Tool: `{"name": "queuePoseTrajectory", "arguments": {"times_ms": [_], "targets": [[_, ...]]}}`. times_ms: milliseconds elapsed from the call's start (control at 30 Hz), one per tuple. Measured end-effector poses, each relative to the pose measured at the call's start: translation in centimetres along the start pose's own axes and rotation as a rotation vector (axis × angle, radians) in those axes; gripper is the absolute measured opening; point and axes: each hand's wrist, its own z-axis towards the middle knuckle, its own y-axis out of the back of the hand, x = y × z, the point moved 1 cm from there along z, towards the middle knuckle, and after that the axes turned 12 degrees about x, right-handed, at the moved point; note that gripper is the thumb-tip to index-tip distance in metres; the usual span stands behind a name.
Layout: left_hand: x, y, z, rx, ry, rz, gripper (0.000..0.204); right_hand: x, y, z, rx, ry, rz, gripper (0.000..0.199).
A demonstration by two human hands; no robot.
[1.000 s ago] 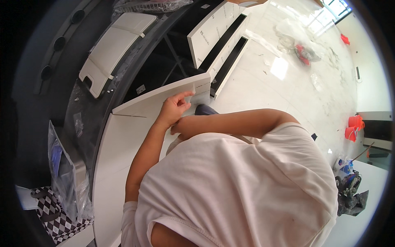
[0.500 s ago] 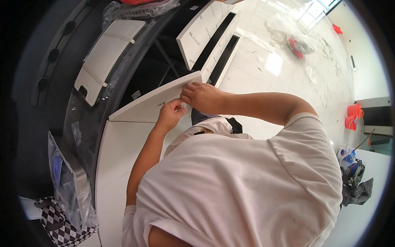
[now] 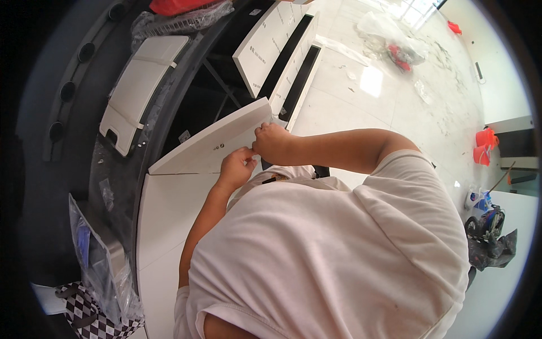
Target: The person removes protective plastic film from white cabinet surfaces and a countertop. They then unpack a metal dish rack and a stainless steel tray from a cardboard box and place the rack into the tray.
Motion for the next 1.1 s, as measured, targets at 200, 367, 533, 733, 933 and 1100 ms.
{"name": "queuePoseTrajectory", "arguments": {"times_ms": [200, 367, 533, 733, 933, 1100], "targets": [[1.1, -0.8, -1.0, 0.088, 0.035, 0.067, 0.027, 0.9, -3.7, 1.9, 0.141, 0.003, 0.203, 0.019], [3.8, -2.4, -1.5, 0.096, 0.071, 0.117, 0.028, 1.2, -7.2, 5.6, 0.264, 0.128, 0.296, 0.022], [7.4, -4.4, -2.1, 0.089, 0.202, 0.004, 0.026, 2.6, -10.2, 9.5, 0.336, 0.147, 0.434, 0.023], [5.7, -2.4, -6.6, -0.259, 0.086, -0.870, 0.017, 2.0, -9.5, 9.7, 0.383, 0.253, 0.435, 0.024], [7.1, -0.3, -7.8, -0.990, 0.417, -1.083, 0.041, 2.1, -9.7, 9.0, 0.348, 0.248, 0.422, 0.019], [12.1, 0.9, -3.0, -0.877, 0.397, -1.366, 0.039, 2.9, -6.1, 7.3, 0.399, 0.316, 0.306, 0.023]]}}
